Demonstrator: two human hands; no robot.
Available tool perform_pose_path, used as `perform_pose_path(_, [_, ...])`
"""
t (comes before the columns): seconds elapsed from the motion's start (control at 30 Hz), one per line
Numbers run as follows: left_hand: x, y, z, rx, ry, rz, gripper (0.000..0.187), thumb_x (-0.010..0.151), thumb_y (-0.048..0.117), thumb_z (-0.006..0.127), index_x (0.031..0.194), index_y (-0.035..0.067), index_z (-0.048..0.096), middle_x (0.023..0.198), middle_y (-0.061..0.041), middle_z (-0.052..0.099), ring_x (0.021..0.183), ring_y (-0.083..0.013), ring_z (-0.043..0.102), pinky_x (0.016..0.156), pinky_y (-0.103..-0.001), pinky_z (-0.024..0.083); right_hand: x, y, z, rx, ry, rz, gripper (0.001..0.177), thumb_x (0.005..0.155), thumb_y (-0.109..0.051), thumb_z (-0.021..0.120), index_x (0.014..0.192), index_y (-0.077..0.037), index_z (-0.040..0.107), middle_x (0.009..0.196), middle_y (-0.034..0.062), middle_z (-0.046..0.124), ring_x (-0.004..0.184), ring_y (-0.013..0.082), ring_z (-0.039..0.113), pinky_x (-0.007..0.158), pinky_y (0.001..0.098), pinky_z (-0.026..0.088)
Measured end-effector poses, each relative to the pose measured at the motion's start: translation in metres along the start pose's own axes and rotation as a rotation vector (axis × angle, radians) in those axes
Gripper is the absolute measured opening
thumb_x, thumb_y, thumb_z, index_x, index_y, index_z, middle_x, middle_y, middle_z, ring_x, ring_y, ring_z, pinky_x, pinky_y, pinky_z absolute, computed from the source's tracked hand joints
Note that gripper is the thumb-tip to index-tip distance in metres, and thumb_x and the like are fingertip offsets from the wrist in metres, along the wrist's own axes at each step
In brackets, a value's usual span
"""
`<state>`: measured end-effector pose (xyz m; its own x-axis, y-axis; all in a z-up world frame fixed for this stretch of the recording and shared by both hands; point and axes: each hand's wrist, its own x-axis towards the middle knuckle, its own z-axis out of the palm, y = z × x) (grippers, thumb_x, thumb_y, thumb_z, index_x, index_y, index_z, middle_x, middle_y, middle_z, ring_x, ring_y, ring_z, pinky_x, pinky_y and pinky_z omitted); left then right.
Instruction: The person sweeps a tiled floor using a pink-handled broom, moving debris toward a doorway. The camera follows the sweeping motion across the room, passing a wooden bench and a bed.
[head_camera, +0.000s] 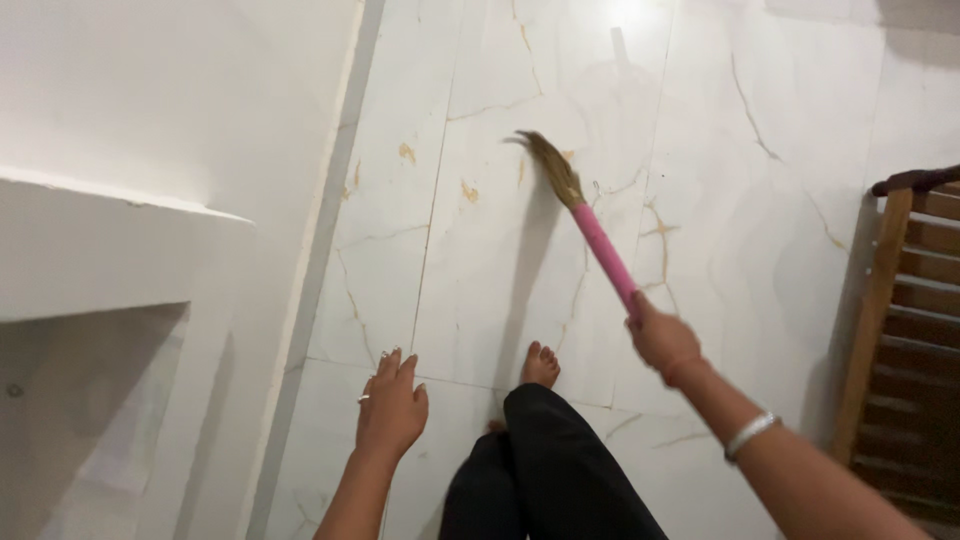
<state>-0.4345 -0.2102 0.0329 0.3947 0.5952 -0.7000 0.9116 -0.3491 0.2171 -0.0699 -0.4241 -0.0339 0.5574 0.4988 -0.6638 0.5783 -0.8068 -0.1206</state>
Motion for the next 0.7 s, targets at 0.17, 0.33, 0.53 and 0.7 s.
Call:
perform_pose_path(0.17, [0.02,0.009,-0.012,0.033,0.015,0.067,0.053,0.095,0.021,0.055,0.147,0.01,0.046,0.161,-0.012,0.033,0.153,-0.0281,0.025,0.123,-0.047,0.024,-0.039,-0.05,0.04,0.064,-0.096,-0.06,0.055,0.099,-0.041,0.052,0.152,-0.034,0.039,0.089,0.0222,0.075,0.083,0.0436,0.071,0.078,0.0562,0.055])
perform_pose_path(0.33, [0.042,0.009,-0.032,0.079,-0.033,0.131,0.052,0.096,0.023,0.055,0.147,0.012,0.046,0.16,-0.013,0.035,0.151,-0.0294,0.028,0.122,-0.048,0.027,-0.035,-0.083,0.046,-0.008,-0.241,-0.07,0.047,0.101,-0.041,0.05,0.148,-0.041,0.044,0.1,0.0158,0.075,0.091,0.0374,0.073,0.082,0.0504,0.057])
perform_pose_path(0.53, [0.076,-0.008,-0.059,0.171,-0.055,0.254,0.049,0.093,0.02,0.057,0.142,0.014,0.053,0.158,-0.013,0.04,0.15,-0.029,0.032,0.122,-0.047,0.031,-0.025,-0.065,0.01,0.035,-0.158,0.213,0.046,0.102,-0.042,0.051,0.147,-0.039,0.048,0.103,0.012,0.076,0.093,0.0334,0.073,0.082,0.0482,0.058])
perform_pose_path(0.7, [0.102,-0.028,-0.075,0.239,-0.106,0.323,0.05,0.093,0.021,0.058,0.142,0.014,0.051,0.158,-0.011,0.039,0.148,-0.0302,0.032,0.118,-0.05,0.03,-0.062,-0.086,-0.021,0.503,-0.044,0.495,0.055,0.099,-0.042,0.054,0.153,-0.035,0.041,0.088,0.0143,0.075,0.072,0.0317,0.074,0.075,0.0468,0.058])
